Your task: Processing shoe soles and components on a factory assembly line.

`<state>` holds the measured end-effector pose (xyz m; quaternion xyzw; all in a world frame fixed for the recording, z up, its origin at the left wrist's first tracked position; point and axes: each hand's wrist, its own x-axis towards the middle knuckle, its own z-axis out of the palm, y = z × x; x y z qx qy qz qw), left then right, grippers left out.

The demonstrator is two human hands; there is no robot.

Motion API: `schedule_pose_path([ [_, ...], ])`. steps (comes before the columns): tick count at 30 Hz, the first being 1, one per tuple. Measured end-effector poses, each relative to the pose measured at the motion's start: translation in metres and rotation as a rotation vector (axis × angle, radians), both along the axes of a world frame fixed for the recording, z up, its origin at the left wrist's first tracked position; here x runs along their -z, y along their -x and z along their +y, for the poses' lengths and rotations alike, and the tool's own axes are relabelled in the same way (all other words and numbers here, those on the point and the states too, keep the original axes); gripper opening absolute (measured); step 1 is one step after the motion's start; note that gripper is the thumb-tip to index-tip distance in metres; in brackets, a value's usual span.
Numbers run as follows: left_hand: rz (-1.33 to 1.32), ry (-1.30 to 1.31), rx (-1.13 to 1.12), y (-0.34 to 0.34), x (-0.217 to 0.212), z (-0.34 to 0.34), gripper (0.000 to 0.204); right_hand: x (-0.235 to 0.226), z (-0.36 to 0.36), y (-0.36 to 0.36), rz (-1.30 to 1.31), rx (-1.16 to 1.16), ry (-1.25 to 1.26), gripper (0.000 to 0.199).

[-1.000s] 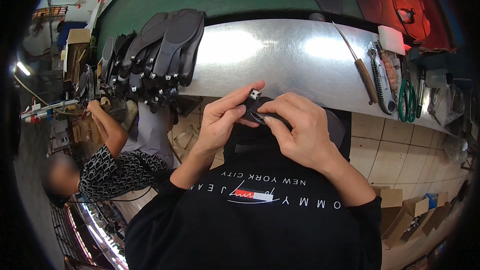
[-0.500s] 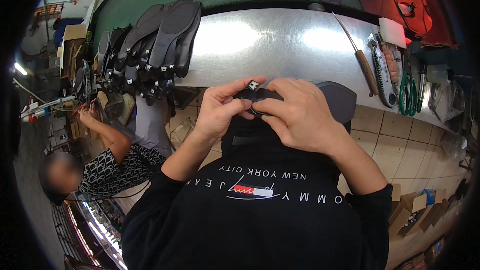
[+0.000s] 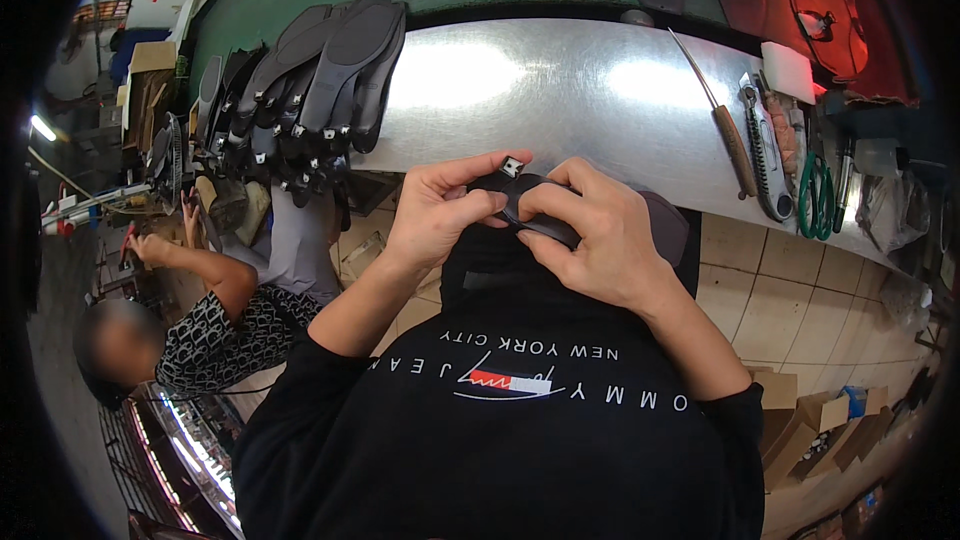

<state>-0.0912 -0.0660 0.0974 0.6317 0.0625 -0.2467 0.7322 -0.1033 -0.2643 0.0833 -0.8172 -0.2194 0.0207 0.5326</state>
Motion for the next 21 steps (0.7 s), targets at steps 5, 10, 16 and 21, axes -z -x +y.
schedule_pose_path([
  [5,0.221,0.087,-0.049,-0.007,-0.008,0.002,0.039,0.002,0.002,0.001,-0.279,0.073,0.058,0.022],
  [10,0.331,0.235,-0.005,-0.008,-0.008,0.012,0.037,0.007,0.007,0.010,-0.390,0.100,0.017,0.023],
  [16,0.042,0.053,-0.104,0.003,-0.006,-0.003,0.043,-0.004,0.007,0.004,-0.361,0.063,0.101,0.031],
  [21,0.104,0.088,-0.079,0.008,0.009,0.000,0.037,-0.007,0.006,0.003,-0.190,0.129,0.025,0.022],
])
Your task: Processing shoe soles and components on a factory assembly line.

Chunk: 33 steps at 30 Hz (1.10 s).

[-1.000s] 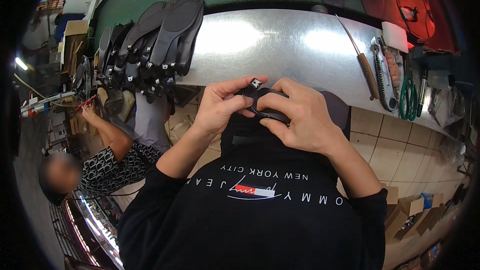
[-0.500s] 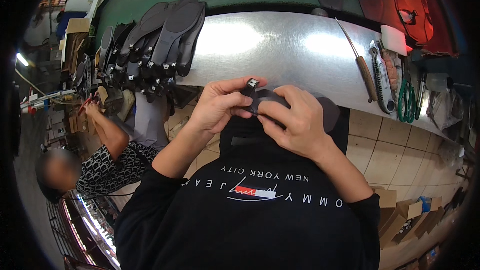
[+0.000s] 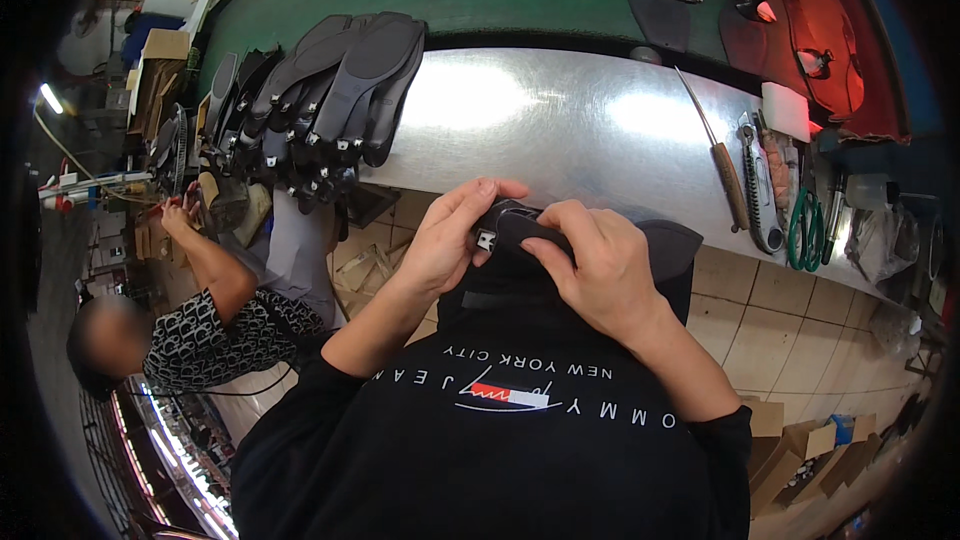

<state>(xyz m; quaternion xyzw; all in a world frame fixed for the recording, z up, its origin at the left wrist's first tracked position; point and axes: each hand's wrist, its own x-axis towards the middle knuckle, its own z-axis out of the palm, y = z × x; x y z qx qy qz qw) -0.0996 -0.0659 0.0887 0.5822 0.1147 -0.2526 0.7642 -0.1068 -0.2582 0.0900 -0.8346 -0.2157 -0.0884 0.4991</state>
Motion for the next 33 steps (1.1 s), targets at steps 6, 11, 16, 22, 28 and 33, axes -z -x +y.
schedule_pose_path([
  [6,0.032,-0.043,0.037,-0.001,0.000,-0.004,0.036,-0.001,0.002,-0.001,0.039,-0.008,0.062,0.019],
  [11,-0.189,-0.248,0.059,0.003,0.005,-0.007,0.029,0.005,0.007,0.000,0.003,0.012,-0.007,0.018],
  [16,-0.186,-0.300,0.158,0.007,0.001,-0.002,0.025,0.009,0.005,0.005,0.143,0.003,-0.027,0.018],
  [22,-0.224,-0.293,0.236,0.006,0.003,0.005,0.018,0.006,0.005,0.006,0.343,0.033,-0.126,0.022],
  [28,-0.224,-0.276,0.249,0.008,0.006,0.008,0.015,0.016,0.001,0.008,0.488,-0.037,-0.224,0.020],
  [33,-0.310,-0.262,0.310,0.006,0.000,0.009,0.011,0.010,-0.007,-0.003,0.744,-0.134,-0.333,0.013],
])
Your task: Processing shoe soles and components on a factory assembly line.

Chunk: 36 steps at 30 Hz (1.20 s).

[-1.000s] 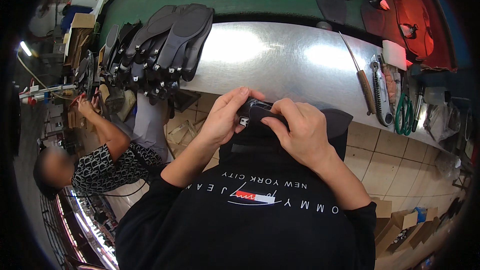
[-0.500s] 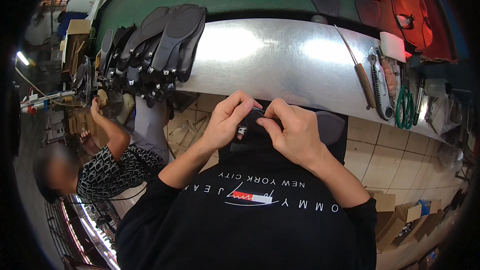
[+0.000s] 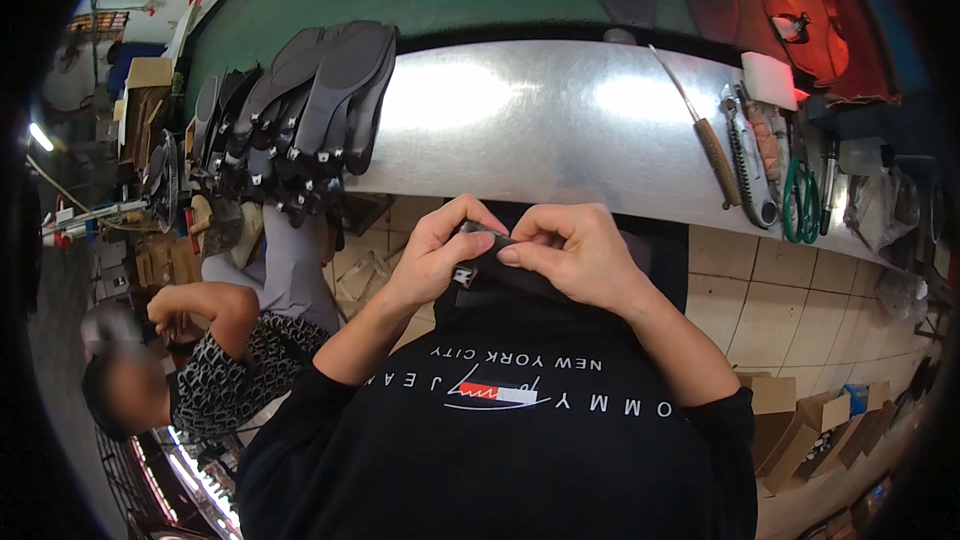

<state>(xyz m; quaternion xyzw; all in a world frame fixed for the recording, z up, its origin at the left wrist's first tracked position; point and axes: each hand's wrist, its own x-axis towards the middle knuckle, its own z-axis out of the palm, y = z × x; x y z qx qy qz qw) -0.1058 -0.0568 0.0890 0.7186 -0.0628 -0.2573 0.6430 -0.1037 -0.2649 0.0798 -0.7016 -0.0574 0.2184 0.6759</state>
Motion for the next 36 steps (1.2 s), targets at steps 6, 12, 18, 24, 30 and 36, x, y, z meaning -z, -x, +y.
schedule_pose_path([
  [6,0.529,0.317,-0.343,-0.002,0.005,0.016,0.019,-0.002,-0.018,-0.037,-0.495,0.273,0.177,0.016],
  [12,0.663,1.013,-0.609,-0.006,0.042,0.073,0.037,0.020,-0.082,-0.061,-0.808,0.556,0.837,0.027],
  [18,0.799,1.171,-0.724,-0.018,0.053,0.052,0.035,0.053,-0.076,-0.047,-0.743,0.451,0.906,0.032],
  [24,0.876,1.113,-0.810,-0.016,0.039,0.024,0.023,0.014,0.011,0.005,-0.257,0.088,0.080,0.039],
  [30,0.916,1.023,-0.764,-0.016,0.034,0.003,0.020,0.014,0.042,0.010,0.072,-0.025,-0.168,0.048],
  [36,0.928,1.038,-0.766,-0.007,0.036,-0.007,0.019,0.036,0.037,0.007,-0.260,0.019,0.008,0.043],
])
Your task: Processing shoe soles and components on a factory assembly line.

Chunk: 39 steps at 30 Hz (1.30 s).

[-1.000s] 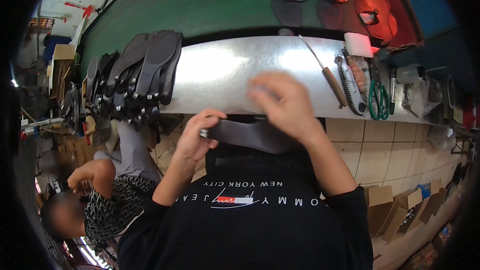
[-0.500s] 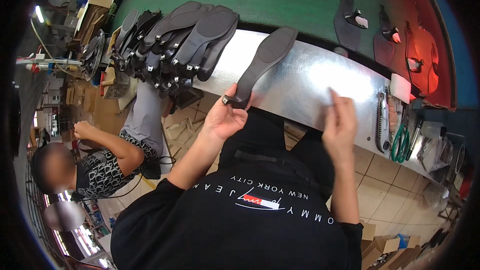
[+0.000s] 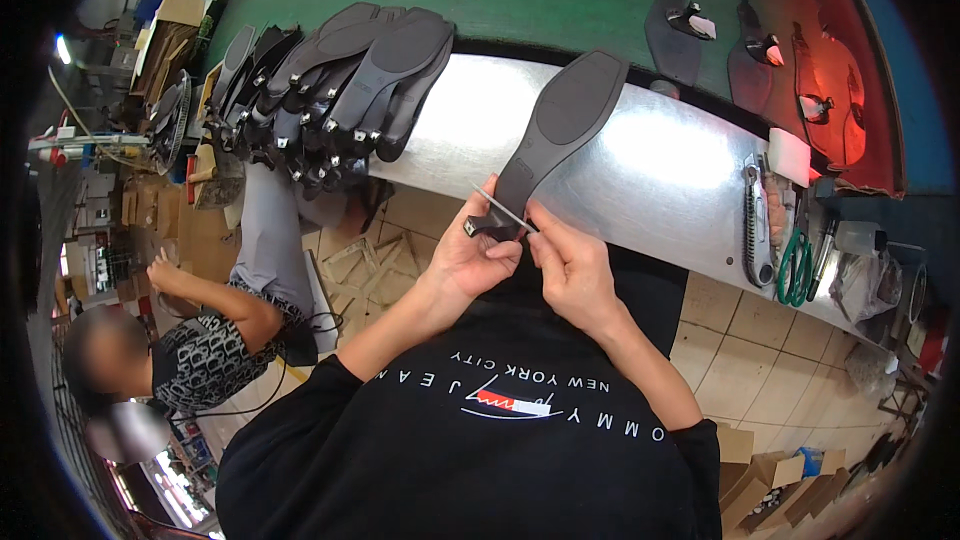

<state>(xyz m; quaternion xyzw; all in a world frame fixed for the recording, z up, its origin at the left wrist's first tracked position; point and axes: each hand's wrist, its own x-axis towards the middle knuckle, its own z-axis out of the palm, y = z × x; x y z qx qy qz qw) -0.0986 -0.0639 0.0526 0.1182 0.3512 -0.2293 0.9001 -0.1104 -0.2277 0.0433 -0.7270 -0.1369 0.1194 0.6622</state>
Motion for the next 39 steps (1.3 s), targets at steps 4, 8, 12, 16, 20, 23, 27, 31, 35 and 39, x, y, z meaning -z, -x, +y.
schedule_pose_path([
  [4,0.012,-0.094,-0.015,0.002,0.001,-0.001,0.020,-0.004,-0.003,-0.005,0.124,0.019,-0.072,0.033],
  [8,-0.102,-0.229,-0.020,0.004,0.007,0.000,0.032,-0.013,-0.014,-0.013,0.520,-0.088,-0.265,0.037],
  [12,-0.358,-0.707,-0.142,0.001,0.004,-0.004,0.054,-0.027,-0.008,-0.001,0.628,-0.229,-0.260,0.058],
  [16,-0.509,-0.992,-0.232,-0.003,0.002,-0.009,0.063,-0.024,0.004,0.010,0.677,-0.158,-0.383,0.059],
  [20,-0.696,-1.118,-0.256,0.005,-0.002,-0.007,0.064,-0.030,0.008,0.021,0.712,-0.143,-0.498,0.053],
  [23,-0.793,-1.132,-0.235,0.014,-0.015,-0.005,0.064,-0.038,0.005,0.026,0.734,-0.130,-0.633,0.045],
  [27,-0.890,-1.157,-0.321,0.024,-0.022,-0.005,0.069,-0.039,-0.007,0.035,0.759,-0.188,-0.896,0.040],
  [31,-0.841,-1.172,-0.323,0.034,-0.037,0.005,0.084,-0.053,-0.009,0.052,0.557,-0.110,-0.526,0.029],
  [35,-0.970,-1.298,-0.259,0.050,-0.046,0.007,0.094,-0.059,0.001,0.067,-0.036,0.066,0.044,0.014],
  [39,-1.017,-1.184,-0.251,0.060,-0.049,0.007,0.094,-0.053,0.006,0.078,-0.625,0.173,0.276,0.010],
])
